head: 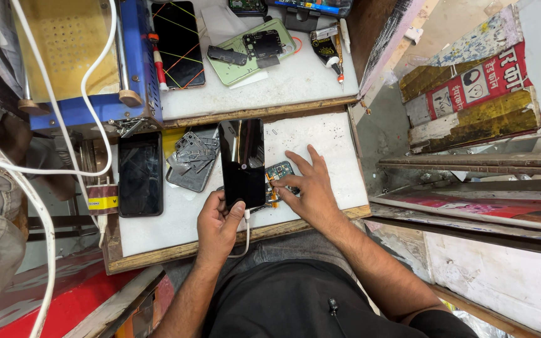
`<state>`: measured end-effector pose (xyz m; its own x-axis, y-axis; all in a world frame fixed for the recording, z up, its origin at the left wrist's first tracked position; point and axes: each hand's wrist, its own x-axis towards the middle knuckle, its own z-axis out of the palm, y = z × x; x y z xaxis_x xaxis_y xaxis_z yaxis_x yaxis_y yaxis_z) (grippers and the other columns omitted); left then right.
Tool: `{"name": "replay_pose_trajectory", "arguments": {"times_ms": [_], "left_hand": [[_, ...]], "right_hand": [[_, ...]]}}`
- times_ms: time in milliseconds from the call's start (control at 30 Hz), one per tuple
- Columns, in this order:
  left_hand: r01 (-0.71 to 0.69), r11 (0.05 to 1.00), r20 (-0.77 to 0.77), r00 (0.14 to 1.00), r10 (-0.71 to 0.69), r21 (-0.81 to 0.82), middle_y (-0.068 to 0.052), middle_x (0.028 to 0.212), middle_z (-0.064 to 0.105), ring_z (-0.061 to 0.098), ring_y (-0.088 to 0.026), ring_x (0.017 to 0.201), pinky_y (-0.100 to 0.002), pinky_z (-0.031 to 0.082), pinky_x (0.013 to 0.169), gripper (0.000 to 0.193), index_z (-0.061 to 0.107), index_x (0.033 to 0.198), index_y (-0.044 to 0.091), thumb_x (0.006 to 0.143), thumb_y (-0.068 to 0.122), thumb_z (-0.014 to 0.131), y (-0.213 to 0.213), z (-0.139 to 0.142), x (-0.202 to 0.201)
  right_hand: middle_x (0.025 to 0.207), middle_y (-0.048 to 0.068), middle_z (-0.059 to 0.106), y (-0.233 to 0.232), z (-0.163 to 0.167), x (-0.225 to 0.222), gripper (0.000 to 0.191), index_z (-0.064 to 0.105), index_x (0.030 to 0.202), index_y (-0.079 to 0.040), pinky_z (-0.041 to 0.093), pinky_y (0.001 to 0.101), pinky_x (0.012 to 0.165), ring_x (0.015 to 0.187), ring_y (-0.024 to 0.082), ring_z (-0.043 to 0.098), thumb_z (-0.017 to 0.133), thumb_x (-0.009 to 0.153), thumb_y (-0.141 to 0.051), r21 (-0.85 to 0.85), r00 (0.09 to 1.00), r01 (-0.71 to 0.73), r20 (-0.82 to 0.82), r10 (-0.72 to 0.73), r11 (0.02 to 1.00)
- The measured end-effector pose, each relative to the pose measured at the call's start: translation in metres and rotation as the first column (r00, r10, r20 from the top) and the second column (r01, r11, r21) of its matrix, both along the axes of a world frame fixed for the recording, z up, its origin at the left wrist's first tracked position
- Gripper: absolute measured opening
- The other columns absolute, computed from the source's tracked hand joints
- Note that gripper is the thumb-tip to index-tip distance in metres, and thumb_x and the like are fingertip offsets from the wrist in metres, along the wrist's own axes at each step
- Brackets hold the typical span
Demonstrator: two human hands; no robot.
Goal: The person holds a disassembled smartphone with a cracked screen and a charging cable attached, then sets it aside. They pick up another disassembled phone chassis, inspect the internal components, and connect a charging cable to the motherboard. The person continues to handle the phone parts on the workbench.
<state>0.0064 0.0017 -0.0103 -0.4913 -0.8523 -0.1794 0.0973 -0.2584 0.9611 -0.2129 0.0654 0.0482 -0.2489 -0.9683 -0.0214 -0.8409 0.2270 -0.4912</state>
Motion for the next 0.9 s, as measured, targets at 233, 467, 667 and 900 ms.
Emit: {"name": "replay_pose_trajectory", "arguments": {"times_ms": [233, 467, 667, 900], "left_hand": [[0.011, 1.0, 0.053, 0.999, -0.011, 0.0, -0.005, 0.09, 0.07, 0.064, -0.009, 0.078, -0.024, 0.055, 0.068, 0.02, 0.062, 0.112, 0.0, 0.099, 0.013, 0.068, -0.001, 0.001, 0.0], [-0.004, 0.999, -0.019, 1.0, 0.005, 0.036, -0.007, 0.097, 0.071, 0.067, -0.009, 0.086, -0.023, 0.056, 0.076, 0.021, 0.061, 0.115, -0.002, 0.099, 0.011, 0.066, -0.002, 0.007, -0.003], [-0.038, 0.991, -0.014, 0.999, 0.04, 0.129, -0.009, 0.096, 0.072, 0.067, -0.01, 0.084, -0.024, 0.056, 0.074, 0.021, 0.061, 0.114, -0.003, 0.098, 0.01, 0.067, -0.007, 0.014, -0.006], [-0.041, 0.983, -0.043, 0.998, 0.049, 0.176, -0.009, 0.099, 0.072, 0.068, -0.01, 0.087, -0.024, 0.057, 0.078, 0.019, 0.06, 0.112, -0.003, 0.099, 0.01, 0.066, -0.009, 0.017, -0.009]], "right_hand": [[0.149, 0.013, 0.051, -0.001, -0.001, 0.0, 0.012, 0.084, 0.094, -0.021, 0.016, 0.0742, 0.118, 0.149, 0.051, 0.021, 0.082, 0.085, -0.028, 0.013, 1.0, 0.002, -0.008, -0.002, 1.0], [0.149, 0.014, 0.051, 0.0, -0.001, 0.0, 0.012, 0.084, 0.095, -0.021, 0.016, 0.0742, 0.118, 0.149, 0.051, 0.021, 0.082, 0.086, -0.028, 0.004, 1.0, -0.001, 0.0, 0.001, 1.0], [0.149, 0.013, 0.051, 0.0, -0.001, 0.0, 0.013, 0.084, 0.096, -0.021, 0.016, 0.0727, 0.119, 0.149, 0.051, 0.022, 0.082, 0.085, -0.028, -0.01, 1.0, -0.003, 0.003, 0.003, 1.0], [0.149, 0.013, 0.052, 0.0, -0.001, -0.001, 0.011, 0.084, 0.094, -0.021, 0.016, 0.0724, 0.12, 0.149, 0.051, 0.022, 0.082, 0.084, -0.027, -0.003, 1.0, 0.001, -0.003, -0.001, 1.0]]}}
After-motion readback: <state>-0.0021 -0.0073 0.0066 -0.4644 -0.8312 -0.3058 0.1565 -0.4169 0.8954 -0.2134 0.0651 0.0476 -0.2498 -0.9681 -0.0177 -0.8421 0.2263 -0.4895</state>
